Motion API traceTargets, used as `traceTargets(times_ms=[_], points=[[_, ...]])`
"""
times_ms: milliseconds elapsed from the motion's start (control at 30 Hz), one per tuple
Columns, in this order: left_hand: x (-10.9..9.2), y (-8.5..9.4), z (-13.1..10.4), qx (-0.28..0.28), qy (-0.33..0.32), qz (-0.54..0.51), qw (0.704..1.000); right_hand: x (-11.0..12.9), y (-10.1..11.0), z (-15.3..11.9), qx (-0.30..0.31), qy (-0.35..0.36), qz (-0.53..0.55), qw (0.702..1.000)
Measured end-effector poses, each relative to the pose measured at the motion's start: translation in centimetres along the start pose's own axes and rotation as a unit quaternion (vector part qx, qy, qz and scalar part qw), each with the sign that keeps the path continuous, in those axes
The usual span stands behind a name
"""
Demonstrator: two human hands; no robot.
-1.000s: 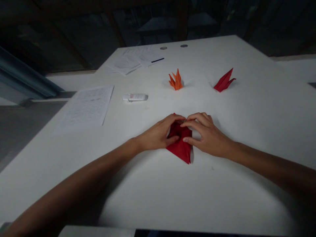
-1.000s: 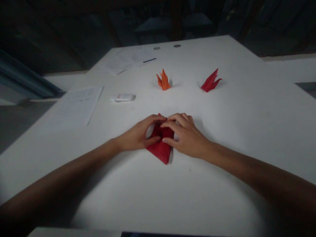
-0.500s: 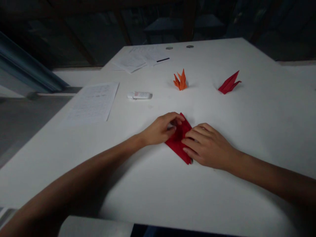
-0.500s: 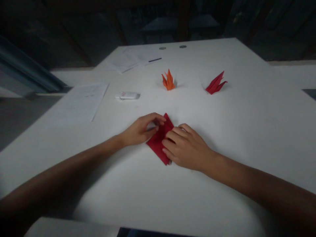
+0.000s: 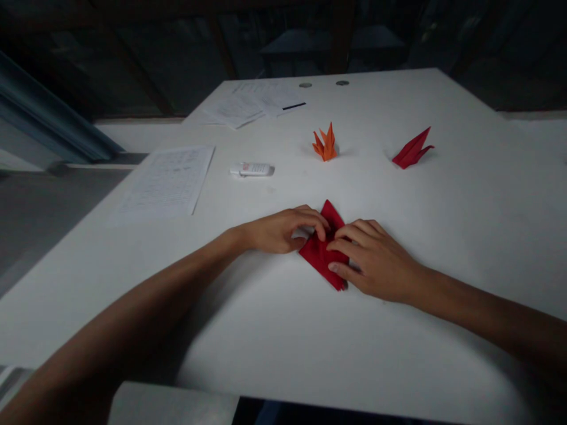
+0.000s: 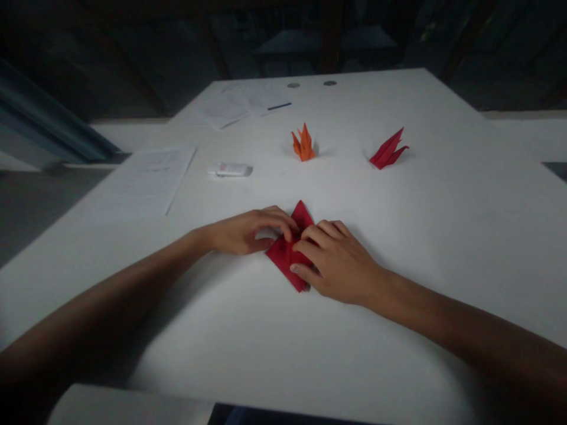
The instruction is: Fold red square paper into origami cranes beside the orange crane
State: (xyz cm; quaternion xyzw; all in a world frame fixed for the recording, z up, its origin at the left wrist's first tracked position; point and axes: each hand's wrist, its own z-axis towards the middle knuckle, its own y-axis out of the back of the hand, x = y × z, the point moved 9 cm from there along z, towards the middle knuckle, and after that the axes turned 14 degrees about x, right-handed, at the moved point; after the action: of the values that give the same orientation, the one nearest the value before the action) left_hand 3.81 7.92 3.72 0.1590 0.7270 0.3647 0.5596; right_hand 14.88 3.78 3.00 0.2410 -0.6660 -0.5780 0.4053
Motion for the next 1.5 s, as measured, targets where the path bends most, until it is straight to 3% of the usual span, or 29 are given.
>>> traceTargets(times_ms=[233, 400, 667, 1000, 1200, 1300, 1500], points=[[0.0, 0.1, 0.1, -0.008, 0.01, 0.004, 1.0, 0.6, -0.3, -0.2, 0.003, -0.038, -0.048, 0.998], [0.0, 0.0, 0.1, -0.006, 0.0, 0.01, 1.0, -0.9, 0.0, 0.0, -0.009, -0.037, 0.06, 0.997], [0.3, 0.1, 0.0, -0.02, -0.012, -0.001, 1.0, -0.8, 0.5, -0.2, 0.021, 0.102, 0.128, 0.986], [0.4, 0.2, -0.1, -0.063, -0.025, 0.006, 0.998, 1.1, 0.7, -0.9, 0.02, 0.178, 0.062, 0.982], [0.3, 0.2, -0.1, -0.068, -0.027, 0.019, 0.997, 1.5, -0.1, -0.7, 0.043, 0.184, 0.055, 0.98], [0.3, 0.2, 0.0, -0.067, -0.024, 0.024, 0.997, 1.4, -0.2, -0.6, 0.014, 0.165, 0.045, 0.985], [0.2, 0.2, 0.1, -0.064, -0.029, 0.031, 0.997, 0.5, 1.6, -1.2, -0.126, 0.077, 0.003, 0.989]])
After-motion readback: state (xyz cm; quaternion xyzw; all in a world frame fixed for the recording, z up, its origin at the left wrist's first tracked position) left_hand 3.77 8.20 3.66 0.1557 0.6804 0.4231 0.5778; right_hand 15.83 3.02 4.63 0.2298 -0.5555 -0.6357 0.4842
